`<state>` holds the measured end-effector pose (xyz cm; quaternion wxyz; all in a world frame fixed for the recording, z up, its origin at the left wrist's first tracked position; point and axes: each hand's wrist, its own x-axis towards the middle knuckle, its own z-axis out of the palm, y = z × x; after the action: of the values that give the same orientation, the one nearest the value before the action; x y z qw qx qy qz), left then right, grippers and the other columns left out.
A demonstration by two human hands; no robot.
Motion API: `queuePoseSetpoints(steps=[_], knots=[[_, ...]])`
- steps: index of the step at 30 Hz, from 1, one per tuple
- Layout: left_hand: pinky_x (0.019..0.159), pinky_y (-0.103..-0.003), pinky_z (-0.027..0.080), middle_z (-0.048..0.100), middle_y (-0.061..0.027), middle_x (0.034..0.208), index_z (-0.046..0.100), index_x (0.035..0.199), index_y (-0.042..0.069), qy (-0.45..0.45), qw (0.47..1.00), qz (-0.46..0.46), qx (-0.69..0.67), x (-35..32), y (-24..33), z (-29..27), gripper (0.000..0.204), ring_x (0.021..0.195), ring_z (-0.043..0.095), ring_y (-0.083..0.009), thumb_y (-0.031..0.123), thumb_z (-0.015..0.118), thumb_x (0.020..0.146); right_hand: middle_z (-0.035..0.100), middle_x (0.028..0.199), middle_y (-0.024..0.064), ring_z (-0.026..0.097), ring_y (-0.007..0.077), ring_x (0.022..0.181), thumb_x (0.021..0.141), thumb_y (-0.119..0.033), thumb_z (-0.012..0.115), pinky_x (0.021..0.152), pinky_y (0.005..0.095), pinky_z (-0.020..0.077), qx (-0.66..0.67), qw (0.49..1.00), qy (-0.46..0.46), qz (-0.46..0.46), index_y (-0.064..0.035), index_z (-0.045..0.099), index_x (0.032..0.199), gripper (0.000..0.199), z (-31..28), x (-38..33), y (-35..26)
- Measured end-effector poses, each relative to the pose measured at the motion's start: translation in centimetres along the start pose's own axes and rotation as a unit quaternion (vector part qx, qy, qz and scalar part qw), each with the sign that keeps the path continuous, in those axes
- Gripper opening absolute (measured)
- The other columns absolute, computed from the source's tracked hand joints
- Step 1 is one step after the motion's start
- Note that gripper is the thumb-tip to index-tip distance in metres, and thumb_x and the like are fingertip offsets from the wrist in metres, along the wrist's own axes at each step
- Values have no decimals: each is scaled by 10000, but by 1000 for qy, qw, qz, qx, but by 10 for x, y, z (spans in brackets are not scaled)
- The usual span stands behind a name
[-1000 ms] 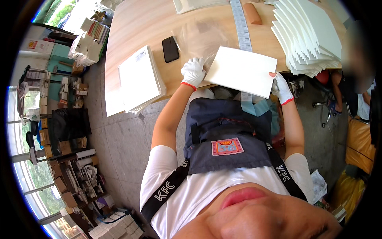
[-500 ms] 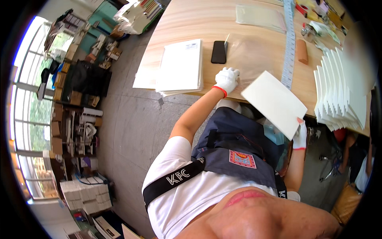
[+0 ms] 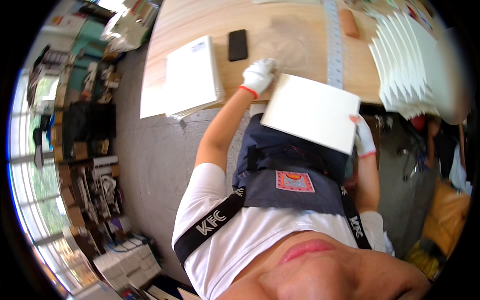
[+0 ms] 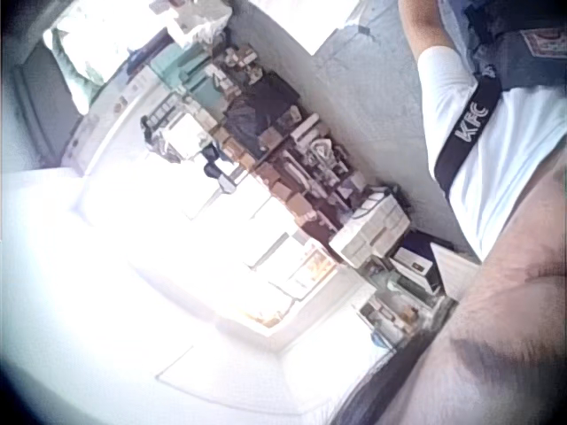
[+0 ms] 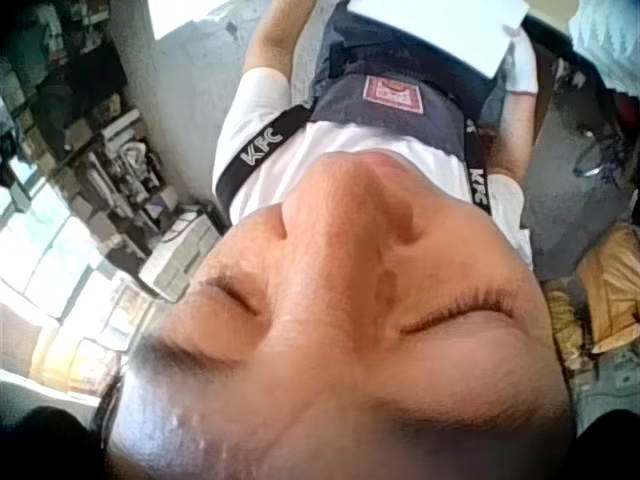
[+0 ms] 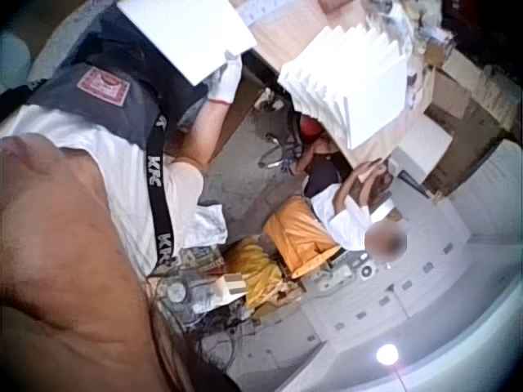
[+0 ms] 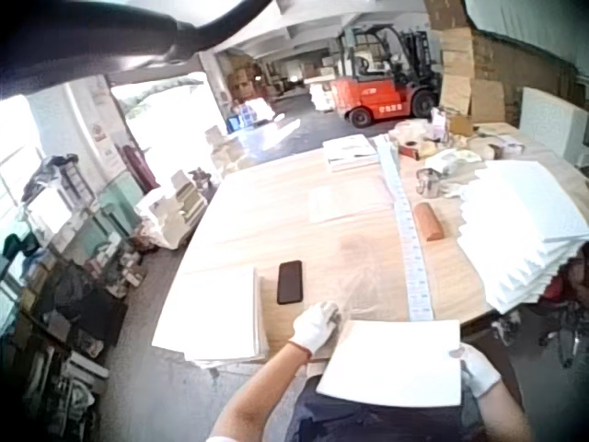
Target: The person places boards into plastic sleeves and applies adhesive labels from a roll to the outside of the sleeves.
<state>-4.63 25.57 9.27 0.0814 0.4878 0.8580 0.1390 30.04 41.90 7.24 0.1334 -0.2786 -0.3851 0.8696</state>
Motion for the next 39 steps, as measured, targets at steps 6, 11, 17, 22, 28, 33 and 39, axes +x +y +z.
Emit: queuePoseSetpoints(steps=[6,11,17,22,28,33,39], knots=[[759,-410,487,604,-44,982,610,847,156,137,990,-10,7,-32,-17,13,167,948,553,-271,100,623,690,575,1124,110,593,200,987,823,-121,596,836,302,500,77,995,32,-50,14,410,1275,507,16,27,15],[708,-414,488,616,-28,902,633,784,150,136,990,-29,-7,-23,-12,14,65,871,568,-271,191,596,748,590,1079,118,597,212,961,825,-134,592,813,319,505,130,985,89,-69,17,446,1233,459,-10,34,36],[881,-400,418,613,-63,934,689,921,191,80,995,52,39,-27,-14,-6,250,956,544,-277,336,505,834,604,1080,147,639,222,910,823,-186,551,796,327,536,37,995,57,-79,50,451,1227,479,-29,-9,-17],[884,-427,429,605,-64,989,681,985,250,-25,992,57,112,-16,-5,-15,261,995,548,-266,377,509,836,591,1125,145,628,218,954,815,-214,566,791,310,537,-3,994,49,-102,56,425,1267,545,-33,-55,-52],[844,-397,467,594,-66,1035,665,981,248,-99,991,-16,92,-6,14,-30,228,1032,556,-268,298,547,793,625,1012,118,635,160,819,803,-260,598,713,260,531,-5,999,26,-29,52,453,1235,553,19,-44,-27],[842,-406,474,579,-53,1078,640,976,209,-136,991,8,-10,-2,-13,-30,219,1052,547,-268,260,578,772,607,712,38,446,36,363,808,-261,614,307,178,343,4,1000,0,25,11,517,1126,429,30,-6,9],[784,-409,504,565,-57,1068,575,1039,191,-38,995,-11,93,-9,-13,-9,281,1069,537,-276,169,610,761,578,627,20,371,34,289,822,-274,592,270,179,292,10,999,39,35,9,524,1093,398,31,-6,14]])
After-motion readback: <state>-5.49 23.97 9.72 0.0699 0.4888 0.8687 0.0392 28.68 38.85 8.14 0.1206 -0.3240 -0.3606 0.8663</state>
